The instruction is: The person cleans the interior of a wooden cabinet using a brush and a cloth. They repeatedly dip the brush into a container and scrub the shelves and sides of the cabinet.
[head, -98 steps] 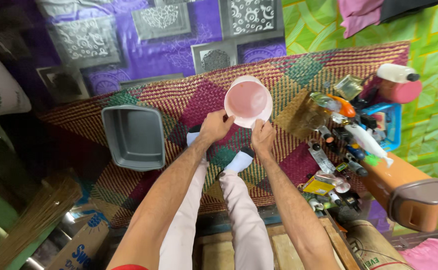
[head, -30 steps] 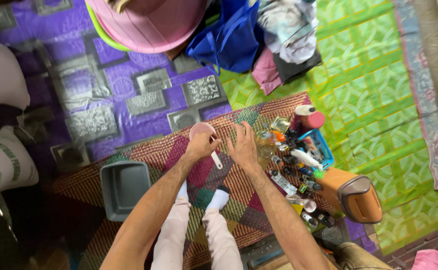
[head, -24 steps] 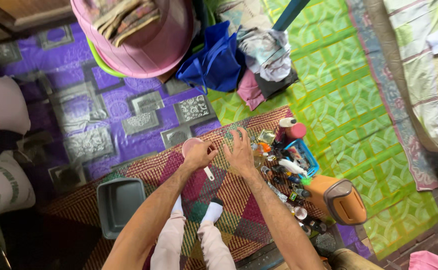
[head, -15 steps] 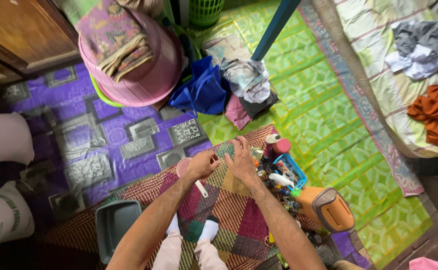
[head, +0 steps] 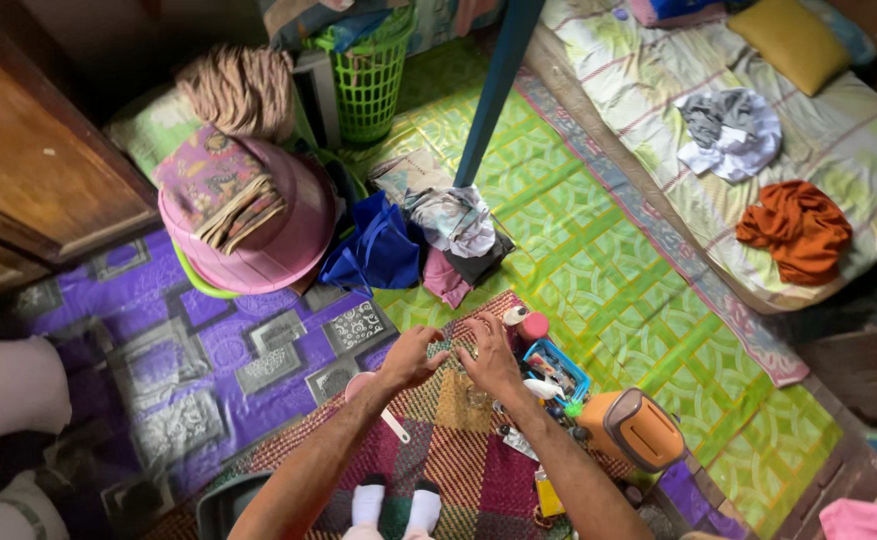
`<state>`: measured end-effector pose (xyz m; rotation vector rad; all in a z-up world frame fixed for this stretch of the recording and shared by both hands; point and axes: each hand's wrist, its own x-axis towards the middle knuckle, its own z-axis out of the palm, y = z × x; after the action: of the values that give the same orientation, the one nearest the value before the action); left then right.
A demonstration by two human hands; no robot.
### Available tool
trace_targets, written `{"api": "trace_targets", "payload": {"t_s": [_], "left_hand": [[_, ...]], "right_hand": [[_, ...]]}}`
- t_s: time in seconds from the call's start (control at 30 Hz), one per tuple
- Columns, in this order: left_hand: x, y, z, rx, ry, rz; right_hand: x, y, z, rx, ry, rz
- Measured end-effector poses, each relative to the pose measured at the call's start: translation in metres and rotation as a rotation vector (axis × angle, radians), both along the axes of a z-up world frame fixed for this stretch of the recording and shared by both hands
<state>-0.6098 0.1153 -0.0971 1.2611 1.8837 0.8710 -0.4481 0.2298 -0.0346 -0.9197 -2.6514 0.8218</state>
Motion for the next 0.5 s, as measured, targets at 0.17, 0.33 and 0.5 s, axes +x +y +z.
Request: {"api": "trace_targets", "payload": {"t_s": [0.17, 0.33, 0.5], "left_hand": [[-0.002, 0.010, 0.017, 0.081, -0.034, -0.070], [0.003, 0.016, 0.029, 0.087, -0.106, -0.136], [0.011, 0.030, 0.041, 0.198, -0.126, -0.298]], "right_hand": [[0.016, 0.007, 0.028, 0.035, -0.008, -0.072], [0.039, -0.001, 0.051, -0.014, -0.037, -0.214], [0.073, -0.018, 0.060, 0.052, -0.048, -0.393]]}}
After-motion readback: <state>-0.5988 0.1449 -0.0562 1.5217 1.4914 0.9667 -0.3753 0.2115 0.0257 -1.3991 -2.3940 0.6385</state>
